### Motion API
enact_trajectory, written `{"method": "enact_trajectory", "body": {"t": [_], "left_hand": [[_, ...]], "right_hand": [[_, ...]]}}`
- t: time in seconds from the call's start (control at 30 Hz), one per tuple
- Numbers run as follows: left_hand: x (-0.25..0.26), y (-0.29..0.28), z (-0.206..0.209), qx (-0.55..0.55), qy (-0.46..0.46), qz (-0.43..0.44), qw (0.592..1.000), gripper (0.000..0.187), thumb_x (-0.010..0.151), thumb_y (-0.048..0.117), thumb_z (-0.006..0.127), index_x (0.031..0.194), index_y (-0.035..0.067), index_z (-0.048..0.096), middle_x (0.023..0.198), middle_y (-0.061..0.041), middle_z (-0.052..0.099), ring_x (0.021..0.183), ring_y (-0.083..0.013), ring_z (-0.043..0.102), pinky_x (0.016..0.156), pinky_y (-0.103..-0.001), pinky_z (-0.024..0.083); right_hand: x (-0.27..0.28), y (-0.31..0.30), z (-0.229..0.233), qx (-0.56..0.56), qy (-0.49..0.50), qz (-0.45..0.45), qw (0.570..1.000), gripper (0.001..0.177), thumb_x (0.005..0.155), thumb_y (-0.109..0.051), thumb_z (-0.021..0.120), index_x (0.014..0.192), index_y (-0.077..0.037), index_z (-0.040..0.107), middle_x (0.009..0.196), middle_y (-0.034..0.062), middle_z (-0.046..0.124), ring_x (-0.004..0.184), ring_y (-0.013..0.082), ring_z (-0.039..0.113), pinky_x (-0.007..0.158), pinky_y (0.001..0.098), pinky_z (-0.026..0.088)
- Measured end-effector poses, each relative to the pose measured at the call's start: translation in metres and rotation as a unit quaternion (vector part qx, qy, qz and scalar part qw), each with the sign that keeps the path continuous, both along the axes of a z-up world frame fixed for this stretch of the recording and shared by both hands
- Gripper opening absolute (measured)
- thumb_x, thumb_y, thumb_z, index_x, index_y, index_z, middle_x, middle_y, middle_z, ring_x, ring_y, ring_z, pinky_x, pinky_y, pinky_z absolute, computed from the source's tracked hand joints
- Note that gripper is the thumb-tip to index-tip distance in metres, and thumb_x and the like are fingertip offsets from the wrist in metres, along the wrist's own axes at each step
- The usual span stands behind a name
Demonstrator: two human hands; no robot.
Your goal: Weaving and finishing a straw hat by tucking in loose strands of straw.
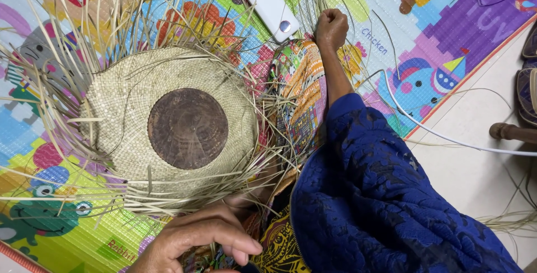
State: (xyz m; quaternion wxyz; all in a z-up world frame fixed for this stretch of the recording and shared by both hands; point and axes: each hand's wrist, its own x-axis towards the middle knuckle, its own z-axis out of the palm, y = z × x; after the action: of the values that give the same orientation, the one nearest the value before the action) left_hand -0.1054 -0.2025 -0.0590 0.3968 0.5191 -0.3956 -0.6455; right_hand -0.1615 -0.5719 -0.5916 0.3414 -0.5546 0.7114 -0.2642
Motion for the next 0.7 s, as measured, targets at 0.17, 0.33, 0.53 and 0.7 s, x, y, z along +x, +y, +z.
{"method": "enact_trajectory", "body": {"t": [0.17, 0.33, 0.53, 0.7], "left_hand": [[0.002, 0.001, -0.001, -0.003, 0.006, -0.005, 1.0, 0.03, 0.096, 0.034, 0.068, 0.112, 0.009, 0.074, 0.088, -0.004, 0.072, 0.085, -0.018, 0.071, 0.121, -0.054, 0.034], [0.002, 0.003, -0.003, -0.009, 0.006, -0.014, 1.0, 0.033, 0.097, 0.037, 0.066, 0.113, 0.009, 0.074, 0.09, -0.004, 0.072, 0.085, -0.0181, 0.071, 0.119, -0.053, 0.037], [0.001, 0.003, -0.003, -0.024, 0.01, -0.016, 1.0, 0.056, 0.105, 0.06, 0.054, 0.115, 0.008, 0.073, 0.09, -0.005, 0.071, 0.087, -0.0189, 0.071, 0.123, -0.056, 0.032], [-0.001, 0.005, -0.002, -0.003, 0.005, -0.011, 1.0, 0.051, 0.101, 0.056, 0.059, 0.113, 0.008, 0.074, 0.09, -0.005, 0.071, 0.086, -0.0181, 0.071, 0.111, -0.048, 0.046]], "right_hand": [[-0.001, 0.003, 0.03, 0.058, -0.064, -0.015, 0.996, 0.016, 0.081, -0.008, 0.068, 0.074, -0.021, 0.075, 0.061, -0.0082, 0.069, 0.045, 0.0017, 0.05, 0.042, 0.0194, 0.044], [-0.002, 0.002, 0.043, 0.093, -0.126, -0.028, 0.987, 0.011, 0.083, -0.013, 0.069, 0.084, -0.015, 0.079, 0.073, -0.0022, 0.075, 0.059, 0.0074, 0.062, 0.059, 0.0244, 0.056], [-0.004, 0.0, 0.043, 0.088, -0.209, -0.045, 0.973, 0.008, 0.08, -0.005, 0.076, 0.082, -0.011, 0.081, 0.072, -0.0004, 0.076, 0.06, 0.0085, 0.063, 0.059, 0.0228, 0.056], [-0.004, 0.001, 0.042, 0.07, -0.242, -0.063, 0.966, 0.009, 0.079, -0.006, 0.076, 0.084, -0.01, 0.081, 0.075, 0.0014, 0.075, 0.066, 0.0106, 0.065, 0.064, 0.0254, 0.058]]}}
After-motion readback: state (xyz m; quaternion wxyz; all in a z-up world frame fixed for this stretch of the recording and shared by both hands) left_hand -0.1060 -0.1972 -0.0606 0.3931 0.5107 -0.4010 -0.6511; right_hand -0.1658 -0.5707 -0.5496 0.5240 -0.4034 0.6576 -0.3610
